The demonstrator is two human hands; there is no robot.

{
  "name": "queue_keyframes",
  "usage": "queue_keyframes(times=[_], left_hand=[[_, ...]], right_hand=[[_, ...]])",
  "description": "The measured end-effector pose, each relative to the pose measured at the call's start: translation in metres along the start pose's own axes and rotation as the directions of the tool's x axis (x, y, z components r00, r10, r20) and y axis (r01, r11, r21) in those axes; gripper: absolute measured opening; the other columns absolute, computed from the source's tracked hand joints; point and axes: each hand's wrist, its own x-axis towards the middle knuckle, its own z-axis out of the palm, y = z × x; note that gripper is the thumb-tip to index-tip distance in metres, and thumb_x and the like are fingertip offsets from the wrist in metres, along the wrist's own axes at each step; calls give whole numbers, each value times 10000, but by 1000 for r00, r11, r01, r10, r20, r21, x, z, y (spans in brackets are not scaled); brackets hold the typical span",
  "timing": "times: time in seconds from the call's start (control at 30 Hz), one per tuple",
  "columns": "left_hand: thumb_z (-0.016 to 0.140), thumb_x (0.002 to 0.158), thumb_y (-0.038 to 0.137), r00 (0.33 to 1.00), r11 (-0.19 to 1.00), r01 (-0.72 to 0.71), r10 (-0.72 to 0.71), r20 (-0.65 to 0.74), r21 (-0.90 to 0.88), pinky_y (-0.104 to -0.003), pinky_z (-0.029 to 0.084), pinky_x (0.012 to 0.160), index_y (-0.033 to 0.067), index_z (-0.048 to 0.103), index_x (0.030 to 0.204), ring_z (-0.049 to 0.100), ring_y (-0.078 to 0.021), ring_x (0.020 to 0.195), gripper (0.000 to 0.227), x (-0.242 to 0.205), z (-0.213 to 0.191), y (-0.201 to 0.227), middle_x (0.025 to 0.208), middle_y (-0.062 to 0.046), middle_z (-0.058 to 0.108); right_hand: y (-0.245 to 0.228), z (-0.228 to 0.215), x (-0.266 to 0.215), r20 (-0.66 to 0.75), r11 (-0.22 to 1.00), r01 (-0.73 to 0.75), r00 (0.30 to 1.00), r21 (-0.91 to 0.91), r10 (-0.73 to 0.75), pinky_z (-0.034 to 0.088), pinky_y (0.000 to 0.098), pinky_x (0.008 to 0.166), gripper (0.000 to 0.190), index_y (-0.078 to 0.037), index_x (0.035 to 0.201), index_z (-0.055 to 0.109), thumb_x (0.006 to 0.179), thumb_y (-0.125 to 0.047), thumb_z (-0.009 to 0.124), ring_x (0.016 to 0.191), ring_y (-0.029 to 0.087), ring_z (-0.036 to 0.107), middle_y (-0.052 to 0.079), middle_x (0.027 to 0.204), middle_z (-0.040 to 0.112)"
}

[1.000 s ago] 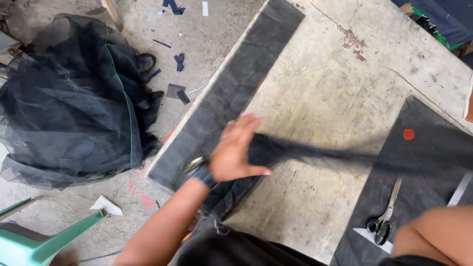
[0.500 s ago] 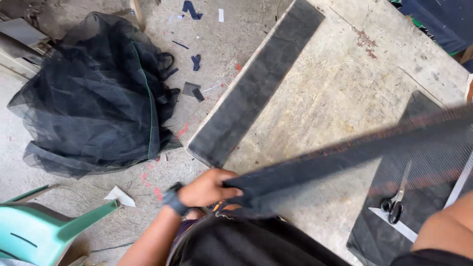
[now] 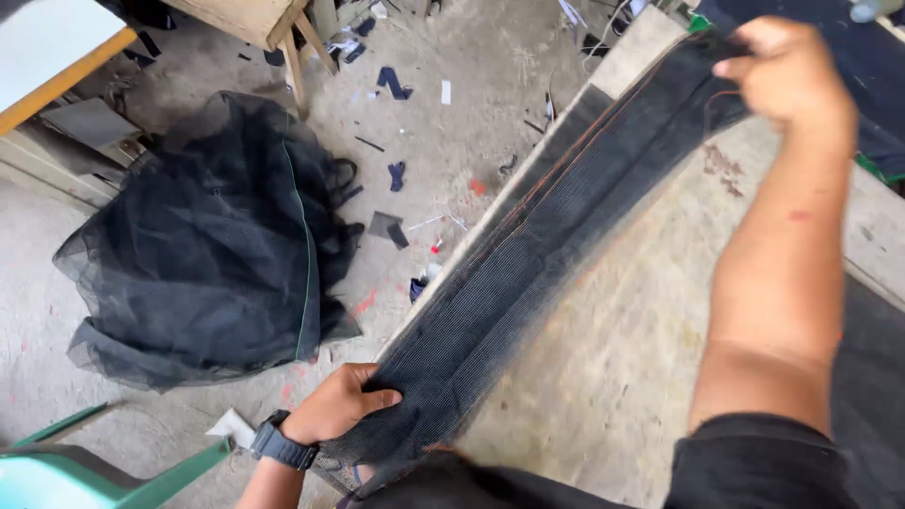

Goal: The person uses a pair of scissors to cut a large piece of black mesh fabric laid out on a table. They make several long, straight cuts along marked lines, separating the fabric into strips. After cutting, the person gathers the strips and moves them aside.

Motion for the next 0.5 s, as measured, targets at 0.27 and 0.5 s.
queue_keyframes(times=[0.27,0.5], left_hand=[[730,828,521,947,731,295,-136,-292,615,-509,530,756,218,454,1194,698,-374,943,549,101,26,-19,991,-96,729],[700,866,547,936,660,348,-203,-288,665,-517,546,766,235,401,1207,694,-377,948,550,107,30,-20,1016,-64,713]], right_hand=[[190,160,136,149,891,-295,920,-344,362,452,369,671,128,-134,942,705,838,-142,779,762,192,570,13,837,654],[160,189,133,177,784,-451,808,-427,561,424,387,1051,603,-122,1471,530,874,-191,578,1272,338,555,110,1475,534]])
